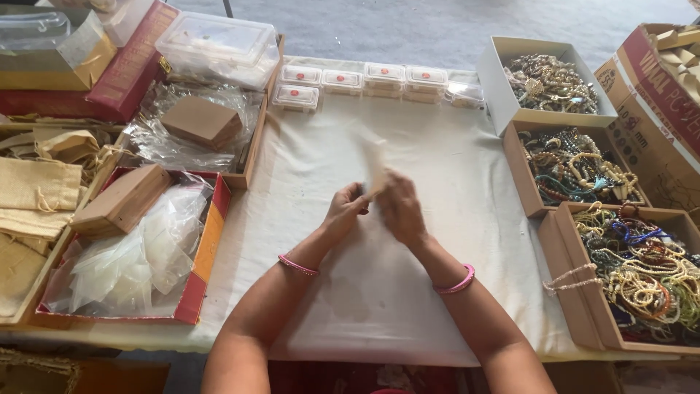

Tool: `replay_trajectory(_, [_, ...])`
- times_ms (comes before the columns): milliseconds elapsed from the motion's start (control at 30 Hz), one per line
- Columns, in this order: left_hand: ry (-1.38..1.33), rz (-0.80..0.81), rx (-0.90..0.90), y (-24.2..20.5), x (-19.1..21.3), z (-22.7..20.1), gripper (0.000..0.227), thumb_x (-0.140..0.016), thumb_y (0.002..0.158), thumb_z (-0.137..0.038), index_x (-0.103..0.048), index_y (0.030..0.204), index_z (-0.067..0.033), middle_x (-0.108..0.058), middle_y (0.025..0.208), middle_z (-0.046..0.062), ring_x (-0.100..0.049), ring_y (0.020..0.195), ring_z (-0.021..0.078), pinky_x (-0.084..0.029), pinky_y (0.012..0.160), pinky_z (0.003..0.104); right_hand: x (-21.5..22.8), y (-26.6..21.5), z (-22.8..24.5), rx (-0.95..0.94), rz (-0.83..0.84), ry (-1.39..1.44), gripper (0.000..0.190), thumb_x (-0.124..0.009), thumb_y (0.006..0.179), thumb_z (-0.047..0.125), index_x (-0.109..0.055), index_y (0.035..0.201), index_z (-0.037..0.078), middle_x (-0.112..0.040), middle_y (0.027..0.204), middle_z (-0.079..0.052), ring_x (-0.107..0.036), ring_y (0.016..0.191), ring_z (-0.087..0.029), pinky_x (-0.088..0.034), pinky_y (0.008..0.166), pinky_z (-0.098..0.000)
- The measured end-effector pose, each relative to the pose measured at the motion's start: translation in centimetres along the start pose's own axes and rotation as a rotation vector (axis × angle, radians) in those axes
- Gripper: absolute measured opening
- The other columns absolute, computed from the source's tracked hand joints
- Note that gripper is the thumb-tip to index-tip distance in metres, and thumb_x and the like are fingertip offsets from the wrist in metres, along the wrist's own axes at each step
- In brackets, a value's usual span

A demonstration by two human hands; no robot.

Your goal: The person cleans various jewelry items, including a small white object and a beaded necklace, using a white cloth. They then place the cleaned items into small plastic bags and a small cloth pouch, which is subsequently placed into a clear plastic container.

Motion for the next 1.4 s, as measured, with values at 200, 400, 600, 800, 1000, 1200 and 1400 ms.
replay_trajectory(200, [0.418, 0.072, -0.152, 0.2, -0.1, 2.4, 0.023, -0.066, 0.095, -0.013, -0.065, 0.117, -0.0069, -0.068, 0.103, 0.0, -0.065, 0.095, 0.0131, -0.054, 0.084, 0.029, -2.4, -0.2, 1.3, 0.195, 0.228, 0.002, 0.034, -0.055, 0.105, 0.024, -0.067, 0.125, -0.001, -0.064, 0.125, -0.021, -0.063, 0.111, -0.036, -0.051, 0.094, -0.0441])
replay_trajectory(400, [0.286, 0.11, -0.109, -1.1, -2.0, -1.7, 0.019, -0.068, 0.099, -0.018, -0.07, 0.113, -0.0051, -0.068, 0.099, -0.001, -0.062, 0.091, 0.0126, -0.052, 0.082, 0.031, -4.4, -1.8, -8.3, -0.377, 0.315, 0.393, 0.036, -0.049, 0.114, 0.026, -0.069, 0.113, -0.003, -0.067, 0.106, -0.018, -0.065, 0.095, -0.025, -0.052, 0.085, -0.0363])
replay_trajectory(600, [-0.041, 0.063, 0.052, -0.3, -0.5, 0.2, 0.022, -0.066, 0.105, -0.023, -0.069, 0.119, -0.0058, -0.068, 0.106, 0.003, -0.059, 0.093, 0.0124, -0.051, 0.082, 0.03, 0.3, 0.2, -0.6, -0.022, 0.011, 0.093, 0.03, -0.053, 0.111, 0.017, -0.062, 0.133, -0.001, -0.064, 0.124, -0.017, -0.065, 0.111, -0.026, -0.053, 0.093, -0.0346])
replay_trajectory(800, [0.237, 0.126, -0.467, -3.5, -0.4, -5.3, 0.034, -0.058, 0.108, -0.025, -0.056, 0.138, -0.0111, -0.06, 0.135, 0.006, -0.06, 0.123, 0.0166, -0.053, 0.102, 0.032, -1.3, -0.5, 7.5, 0.573, 0.173, -0.278, 0.049, -0.074, 0.086, 0.014, -0.063, 0.132, 0.006, -0.056, 0.143, -0.019, -0.051, 0.134, -0.037, -0.048, 0.109, -0.0516])
replay_trajectory(1000, [-0.323, 0.153, -0.037, -0.8, -0.6, -0.9, 0.036, -0.061, 0.101, -0.023, -0.056, 0.136, -0.0131, -0.063, 0.129, 0.004, -0.061, 0.118, 0.0143, -0.05, 0.101, 0.035, -1.2, -0.2, 1.2, 0.263, 0.122, 0.053, 0.047, -0.089, 0.078, 0.01, -0.066, 0.119, 0.009, -0.06, 0.136, -0.013, -0.062, 0.124, -0.029, -0.058, 0.1, -0.0406])
replay_trajectory(1200, [-0.283, 0.077, 0.03, -0.4, -0.5, -1.3, 0.026, -0.066, 0.102, -0.021, -0.063, 0.122, -0.0055, -0.07, 0.113, 0.005, -0.064, 0.107, 0.0142, -0.053, 0.097, 0.034, -1.6, 0.0, -2.5, 0.025, 0.15, 0.283, 0.035, -0.088, 0.081, 0.005, -0.073, 0.112, 0.005, -0.07, 0.122, -0.007, -0.072, 0.106, -0.021, -0.062, 0.088, -0.0354])
replay_trajectory(1400, [0.236, -0.094, -0.025, -1.3, -0.5, -4.3, 0.035, -0.069, 0.103, -0.035, -0.072, 0.114, -0.0018, -0.069, 0.097, 0.004, -0.06, 0.092, 0.0115, -0.05, 0.083, 0.028, 0.5, -0.2, -8.0, -0.077, -0.135, 0.185, 0.031, -0.076, 0.089, -0.005, -0.072, 0.119, 0.003, -0.068, 0.123, -0.008, -0.069, 0.113, -0.021, -0.06, 0.095, -0.0341])
Point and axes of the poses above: each hand's wrist, its own y-axis towards the middle knuckle, its own x-axis out of the back of the hand, z = x × y, the point moved 8 cm from there along y, towards the middle knuckle
